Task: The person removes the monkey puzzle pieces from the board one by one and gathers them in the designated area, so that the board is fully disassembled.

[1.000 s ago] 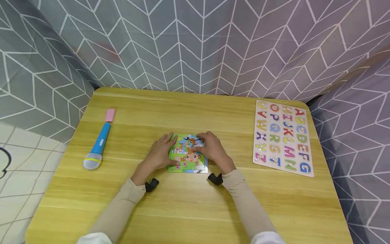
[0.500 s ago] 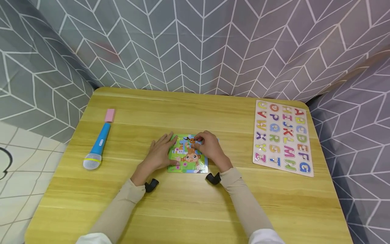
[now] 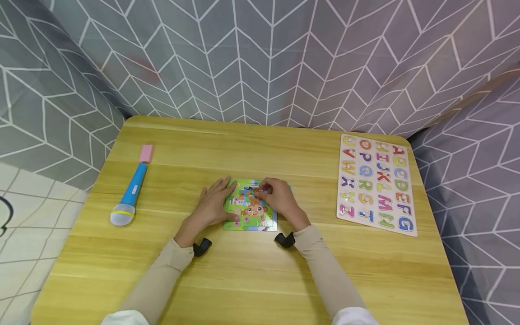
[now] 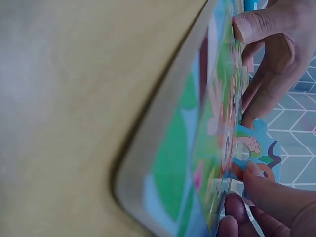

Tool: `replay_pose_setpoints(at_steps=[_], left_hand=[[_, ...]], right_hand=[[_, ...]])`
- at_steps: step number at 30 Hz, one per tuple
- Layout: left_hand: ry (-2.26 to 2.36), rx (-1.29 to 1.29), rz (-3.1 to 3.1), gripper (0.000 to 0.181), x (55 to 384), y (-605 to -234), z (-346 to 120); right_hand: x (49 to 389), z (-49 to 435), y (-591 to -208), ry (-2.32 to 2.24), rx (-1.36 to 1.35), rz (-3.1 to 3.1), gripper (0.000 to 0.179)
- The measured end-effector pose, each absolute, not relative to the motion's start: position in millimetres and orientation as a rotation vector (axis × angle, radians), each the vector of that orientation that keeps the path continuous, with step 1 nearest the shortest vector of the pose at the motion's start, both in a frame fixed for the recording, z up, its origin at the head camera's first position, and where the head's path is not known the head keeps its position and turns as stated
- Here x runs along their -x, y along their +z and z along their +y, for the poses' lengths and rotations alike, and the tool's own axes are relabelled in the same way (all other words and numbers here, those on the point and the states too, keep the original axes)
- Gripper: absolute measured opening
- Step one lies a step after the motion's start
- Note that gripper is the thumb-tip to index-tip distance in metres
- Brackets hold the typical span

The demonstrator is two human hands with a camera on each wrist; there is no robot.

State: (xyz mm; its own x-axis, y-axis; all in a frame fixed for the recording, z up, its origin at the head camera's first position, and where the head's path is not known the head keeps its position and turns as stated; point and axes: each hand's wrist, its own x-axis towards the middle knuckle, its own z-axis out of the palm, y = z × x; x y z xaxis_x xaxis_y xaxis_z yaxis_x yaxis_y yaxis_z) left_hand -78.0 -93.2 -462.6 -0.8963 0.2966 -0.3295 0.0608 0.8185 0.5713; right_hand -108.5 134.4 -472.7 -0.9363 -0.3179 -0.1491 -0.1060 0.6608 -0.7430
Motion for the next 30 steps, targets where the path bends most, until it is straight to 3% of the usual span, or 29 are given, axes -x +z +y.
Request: replay_pose_setpoints(at_steps=[24,30], left_hand=[[0.792,-0.22,2.577,0.109,78.7,-458.3,-90.1],[0.785,-0.215,2.577,0.109,79.3,-459.3,-89.9]], right_hand=[[101.4,121.4,-468.4,-1.041,0.445,2.754,0.007],[100.9,122.1,-471.4,-1.049,0.469,2.734,0.015]])
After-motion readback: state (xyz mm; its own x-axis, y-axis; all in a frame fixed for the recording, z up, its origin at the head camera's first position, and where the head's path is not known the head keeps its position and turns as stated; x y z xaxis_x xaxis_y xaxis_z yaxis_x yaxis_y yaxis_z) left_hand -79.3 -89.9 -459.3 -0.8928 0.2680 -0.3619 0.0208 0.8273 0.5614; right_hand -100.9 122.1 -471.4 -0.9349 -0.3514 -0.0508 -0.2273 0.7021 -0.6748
